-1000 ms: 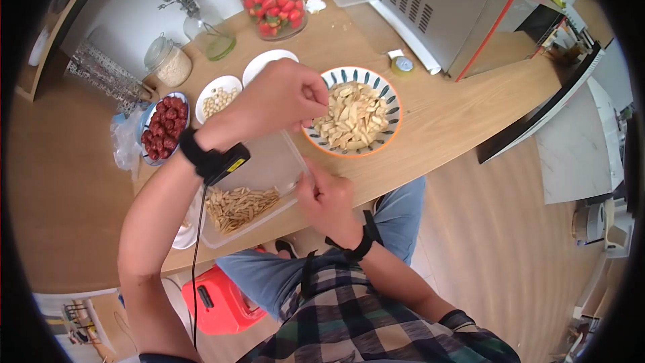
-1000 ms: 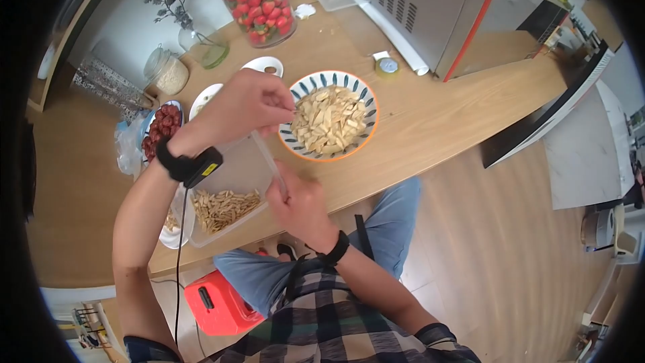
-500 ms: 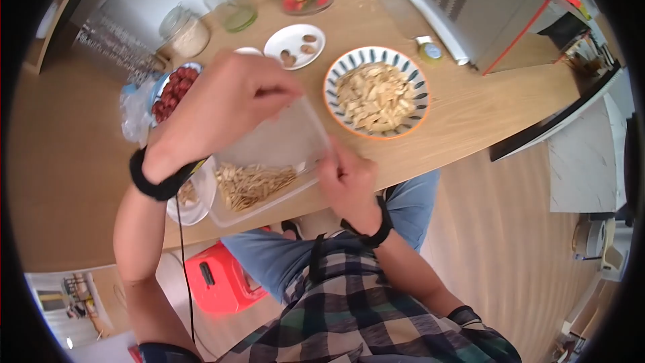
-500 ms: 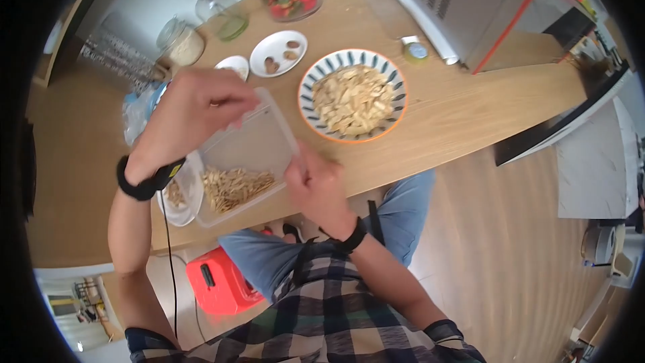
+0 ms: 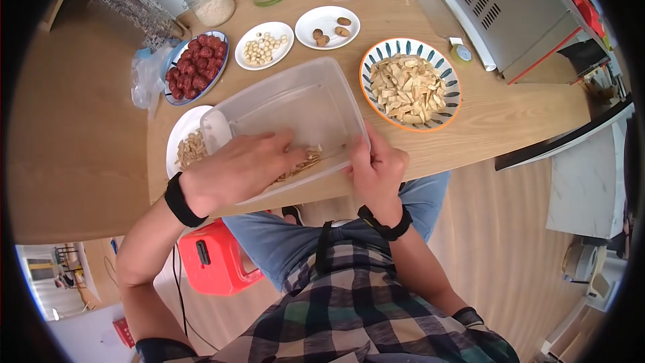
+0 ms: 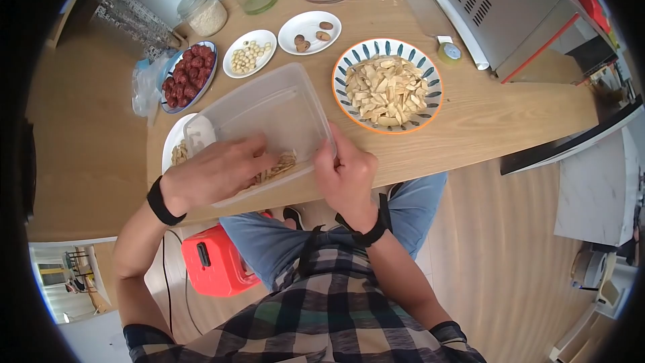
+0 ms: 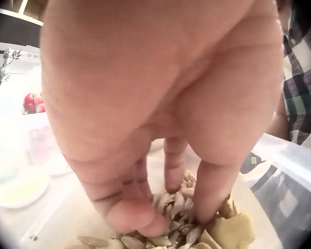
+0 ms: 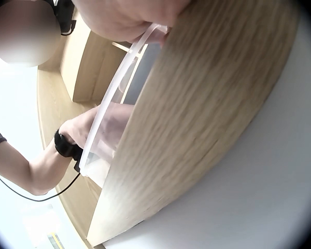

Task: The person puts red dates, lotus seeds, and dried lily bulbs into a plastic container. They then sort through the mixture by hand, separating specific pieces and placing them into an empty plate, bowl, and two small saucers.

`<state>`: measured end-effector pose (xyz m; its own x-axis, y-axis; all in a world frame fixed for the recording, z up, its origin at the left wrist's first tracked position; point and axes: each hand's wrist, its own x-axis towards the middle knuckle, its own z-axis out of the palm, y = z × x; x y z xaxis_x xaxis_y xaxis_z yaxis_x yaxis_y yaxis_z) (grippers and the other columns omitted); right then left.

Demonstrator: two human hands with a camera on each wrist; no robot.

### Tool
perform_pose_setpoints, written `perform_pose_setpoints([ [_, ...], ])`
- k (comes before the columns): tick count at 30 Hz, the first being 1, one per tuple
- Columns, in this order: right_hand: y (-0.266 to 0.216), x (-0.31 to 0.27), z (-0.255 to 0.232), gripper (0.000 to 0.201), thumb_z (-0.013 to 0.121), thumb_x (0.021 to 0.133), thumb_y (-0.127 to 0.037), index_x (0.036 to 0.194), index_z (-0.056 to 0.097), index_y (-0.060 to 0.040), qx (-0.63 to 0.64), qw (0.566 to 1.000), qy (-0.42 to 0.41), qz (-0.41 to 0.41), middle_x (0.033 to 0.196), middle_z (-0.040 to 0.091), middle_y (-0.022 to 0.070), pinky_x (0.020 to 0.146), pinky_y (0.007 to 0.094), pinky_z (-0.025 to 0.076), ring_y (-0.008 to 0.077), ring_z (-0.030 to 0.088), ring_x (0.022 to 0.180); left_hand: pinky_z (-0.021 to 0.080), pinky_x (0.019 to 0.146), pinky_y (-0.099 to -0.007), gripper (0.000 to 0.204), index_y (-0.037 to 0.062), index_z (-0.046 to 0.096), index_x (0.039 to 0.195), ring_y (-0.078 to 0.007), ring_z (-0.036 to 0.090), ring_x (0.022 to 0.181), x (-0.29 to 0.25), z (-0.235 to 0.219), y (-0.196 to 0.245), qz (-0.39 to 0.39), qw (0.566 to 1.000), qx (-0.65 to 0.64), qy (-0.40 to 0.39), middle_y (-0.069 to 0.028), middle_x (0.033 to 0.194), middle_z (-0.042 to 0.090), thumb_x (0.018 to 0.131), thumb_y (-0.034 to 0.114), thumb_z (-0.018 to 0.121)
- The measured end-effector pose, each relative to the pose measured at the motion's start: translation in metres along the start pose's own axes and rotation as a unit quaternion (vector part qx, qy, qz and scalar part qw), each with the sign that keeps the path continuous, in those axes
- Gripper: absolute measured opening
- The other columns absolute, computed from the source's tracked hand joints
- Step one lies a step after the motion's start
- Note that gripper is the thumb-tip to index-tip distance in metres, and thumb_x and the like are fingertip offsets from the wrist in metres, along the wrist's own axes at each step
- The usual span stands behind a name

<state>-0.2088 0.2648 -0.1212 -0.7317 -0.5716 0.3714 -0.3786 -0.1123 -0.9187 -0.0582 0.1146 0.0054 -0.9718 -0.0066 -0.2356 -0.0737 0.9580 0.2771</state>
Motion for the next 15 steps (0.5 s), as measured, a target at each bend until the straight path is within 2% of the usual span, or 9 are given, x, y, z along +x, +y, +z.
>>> perform_pose_setpoints([
  [5,0.001,0.0,0.0,0.029,0.061,0.09,0.0,0.117,0.07,0.005,0.003,1.0,0.0,0.004,0.053,0.051,0.0068,0.045,0.0275,0.041,0.0085,0.049,0.043,0.053,0.079,-0.0457,0.03,-0.0011,0.063,0.111,-0.0381,0.063,0.094,-0.002,0.001,-0.009,0.008,0.999,-0.025,-0.034,-0.0179,0.101,0.059,0.081,0.0,0.065],
  [11,0.003,0.0,0.0,0.03,0.061,0.09,0.0,0.118,0.071,0.0045,-0.008,1.0,0.0,0.0,0.052,0.051,0.0067,0.044,0.0272,0.04,0.0082,0.048,0.042,0.051,0.077,-0.0436,0.016,-0.0057,0.066,0.099,-0.038,0.064,0.087,-0.009,-0.023,-0.022,-0.012,0.993,-0.11,0.03,-0.0179,0.097,0.064,0.083,-0.002,0.068],
  [14,0.001,-0.001,0.0,0.03,0.061,0.091,-0.001,0.119,0.071,0.0043,-0.013,1.0,-0.003,0.005,0.053,0.054,0.0061,0.044,0.0268,0.041,0.0085,0.052,0.042,0.051,0.074,-0.0396,0.014,-0.0063,0.066,0.096,-0.035,0.063,0.083,-0.015,-0.028,-0.03,-0.027,0.986,-0.152,0.062,-0.0165,0.093,0.065,0.083,-0.002,0.07],
  [15,0.0,0.0,0.0,0.03,0.061,0.092,-0.002,0.12,0.071,0.0041,-0.004,1.0,-0.001,0.009,0.053,0.056,0.0056,0.044,0.0265,0.042,0.0087,0.055,0.042,0.05,0.071,-0.0363,0.012,-0.006,0.066,0.095,-0.029,0.064,0.079,-0.018,-0.028,-0.033,-0.034,0.98,-0.181,0.079,-0.0139,0.091,0.065,0.084,-0.003,0.07],
])
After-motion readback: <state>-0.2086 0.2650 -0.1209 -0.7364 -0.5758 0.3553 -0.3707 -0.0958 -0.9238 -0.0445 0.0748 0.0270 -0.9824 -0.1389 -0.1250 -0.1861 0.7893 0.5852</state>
